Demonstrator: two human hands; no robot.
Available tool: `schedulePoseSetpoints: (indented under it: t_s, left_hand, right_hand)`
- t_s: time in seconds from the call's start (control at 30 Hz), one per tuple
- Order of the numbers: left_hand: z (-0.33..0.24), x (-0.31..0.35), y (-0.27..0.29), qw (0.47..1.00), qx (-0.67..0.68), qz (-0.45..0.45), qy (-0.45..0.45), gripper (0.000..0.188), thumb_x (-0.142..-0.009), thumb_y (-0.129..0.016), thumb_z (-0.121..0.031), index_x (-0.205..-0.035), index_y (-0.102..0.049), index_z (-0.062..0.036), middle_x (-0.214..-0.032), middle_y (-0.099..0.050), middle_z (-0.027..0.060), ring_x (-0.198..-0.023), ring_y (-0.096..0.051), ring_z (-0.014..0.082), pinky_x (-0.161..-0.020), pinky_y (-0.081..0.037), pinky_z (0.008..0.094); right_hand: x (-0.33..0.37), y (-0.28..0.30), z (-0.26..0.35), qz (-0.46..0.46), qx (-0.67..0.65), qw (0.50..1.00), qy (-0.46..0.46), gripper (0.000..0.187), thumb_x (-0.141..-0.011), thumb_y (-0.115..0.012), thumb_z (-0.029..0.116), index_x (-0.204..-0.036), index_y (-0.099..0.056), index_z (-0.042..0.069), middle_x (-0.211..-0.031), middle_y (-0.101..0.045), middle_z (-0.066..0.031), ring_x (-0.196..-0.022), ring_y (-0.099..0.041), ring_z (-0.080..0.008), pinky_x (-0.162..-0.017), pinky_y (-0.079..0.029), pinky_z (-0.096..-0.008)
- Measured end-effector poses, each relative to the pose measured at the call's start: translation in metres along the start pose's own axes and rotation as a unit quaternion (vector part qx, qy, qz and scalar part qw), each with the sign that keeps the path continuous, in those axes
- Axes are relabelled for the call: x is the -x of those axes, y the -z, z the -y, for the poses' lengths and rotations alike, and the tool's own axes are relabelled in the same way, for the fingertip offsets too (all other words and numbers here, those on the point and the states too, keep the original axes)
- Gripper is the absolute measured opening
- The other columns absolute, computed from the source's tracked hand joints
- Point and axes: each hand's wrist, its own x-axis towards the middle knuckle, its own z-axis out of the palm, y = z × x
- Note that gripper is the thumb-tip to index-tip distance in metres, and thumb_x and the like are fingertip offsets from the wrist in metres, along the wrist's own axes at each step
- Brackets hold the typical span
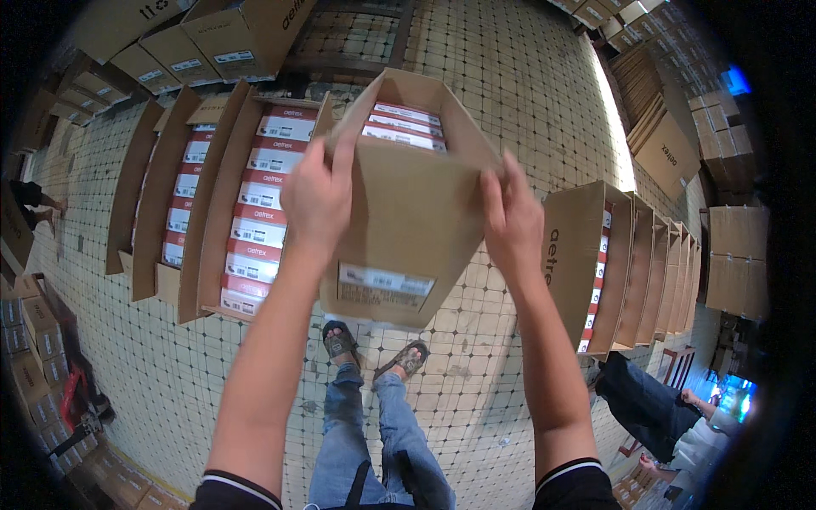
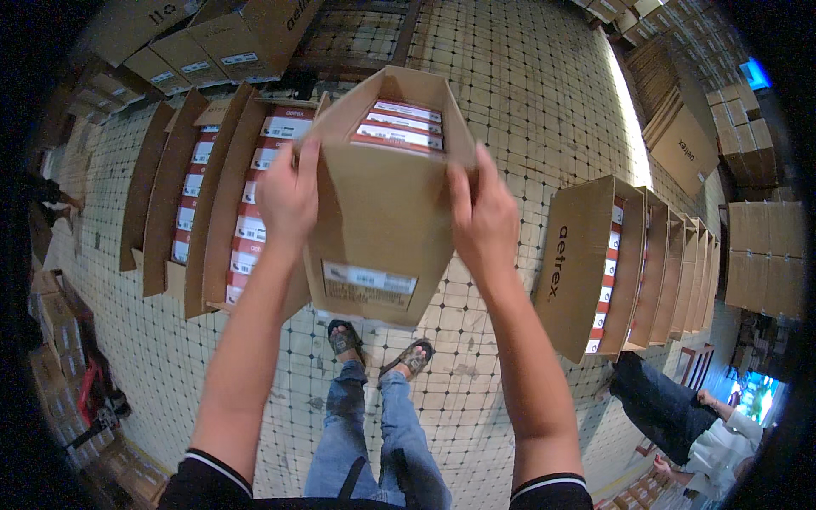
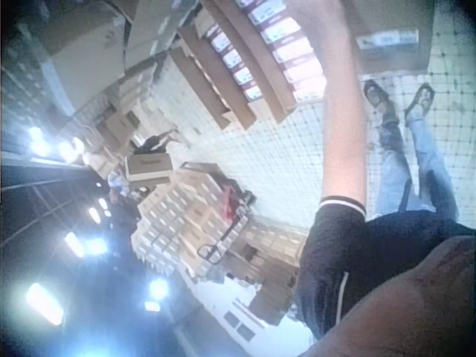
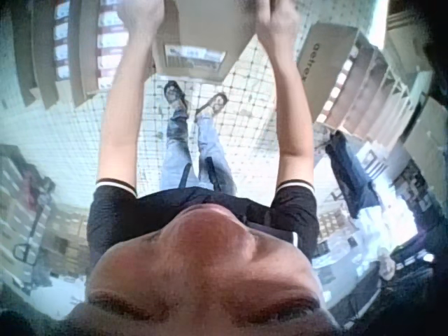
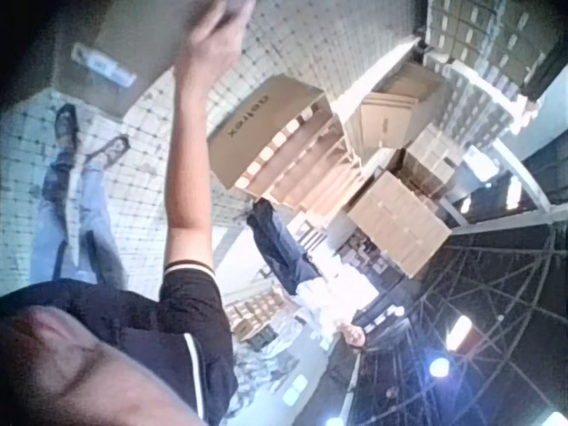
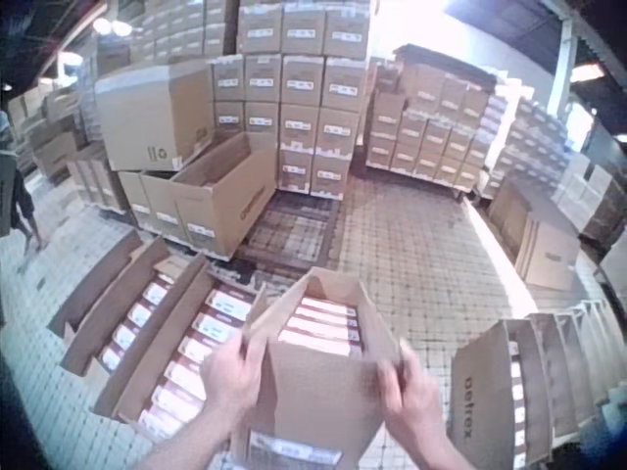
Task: The person sits on the floor and repeatedly opens and closes cardboard boxes containing smaller product boxes. The person lifts and rotates the boxes to inspect their contents and labels.
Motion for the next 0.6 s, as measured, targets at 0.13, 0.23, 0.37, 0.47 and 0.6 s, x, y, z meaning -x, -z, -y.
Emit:
schedulePoseSetpoints:
  t_s: [0.13,0.23,0.37,0.47,0.6]
  left_hand:
    - [-0.011,-0.092,-0.03,0.968,-0.106,-0.173,-0.148,0.059,-0.091,-0.047,-0.063,-0.097,-0.068,-0.0079,-0.105,-0.057,0.015,-0.104,-0.055,0.0339,-0.084,-0.046,0.0449]
    - [-0.021,-0.139,-0.051,0.975,0.024,-0.171,-0.14,0.055,-0.093,-0.045,-0.056,-0.096,-0.067,-0.006,-0.106,-0.062,0.0166,-0.1,-0.059,0.0364,-0.085,-0.047,0.0452]
    - [-0.031,-0.173,-0.067,0.974,-0.003,-0.175,-0.143,0.05,-0.096,-0.044,-0.05,-0.093,-0.066,-0.0047,-0.094,-0.064,0.0204,-0.093,-0.061,0.04,-0.08,-0.047,0.048]
    - [-0.034,-0.185,-0.071,0.969,0.003,-0.189,-0.162,0.051,-0.096,-0.045,-0.051,-0.09,-0.065,-0.0044,-0.091,-0.065,0.021,-0.09,-0.061,0.0413,-0.077,-0.047,0.0486]
    - [-0.033,-0.188,-0.071,0.971,0.001,-0.181,-0.154,0.05,-0.096,-0.047,-0.048,-0.086,-0.064,-0.0021,-0.088,-0.064,0.0223,-0.088,-0.061,0.0422,-0.076,-0.046,0.0491]
  right_hand:
    - [-0.087,-0.028,-0.02,-0.093,0.13,0.984,0.083,0.045,-0.096,-0.049,0.046,-0.125,-0.057,0.012,-0.085,-0.065,-0.0199,-0.077,-0.064,-0.0388,-0.069,-0.052,-0.0456]
    - [-0.136,-0.04,-0.027,-0.082,0.17,0.982,0.011,0.056,-0.095,-0.042,0.056,-0.126,-0.057,0.012,-0.098,-0.063,-0.02,-0.09,-0.062,-0.039,-0.077,-0.051,-0.0458]
    - [-0.172,-0.05,-0.03,-0.087,0.151,0.984,-0.043,0.05,-0.099,-0.038,0.049,-0.13,-0.054,0.013,-0.103,-0.062,-0.0244,-0.097,-0.061,-0.0398,-0.083,-0.048,-0.0472]
    - [-0.182,-0.052,-0.034,-0.099,0.153,0.983,-0.03,0.055,-0.097,-0.039,0.053,-0.138,-0.048,0.017,-0.1,-0.063,-0.0247,-0.094,-0.062,-0.0403,-0.08,-0.049,-0.0482]
    - [-0.184,-0.05,-0.035,-0.083,0.106,0.99,-0.03,0.058,-0.096,-0.04,0.055,-0.14,-0.045,0.017,-0.097,-0.064,-0.025,-0.093,-0.063,-0.0414,-0.079,-0.05,-0.0488]
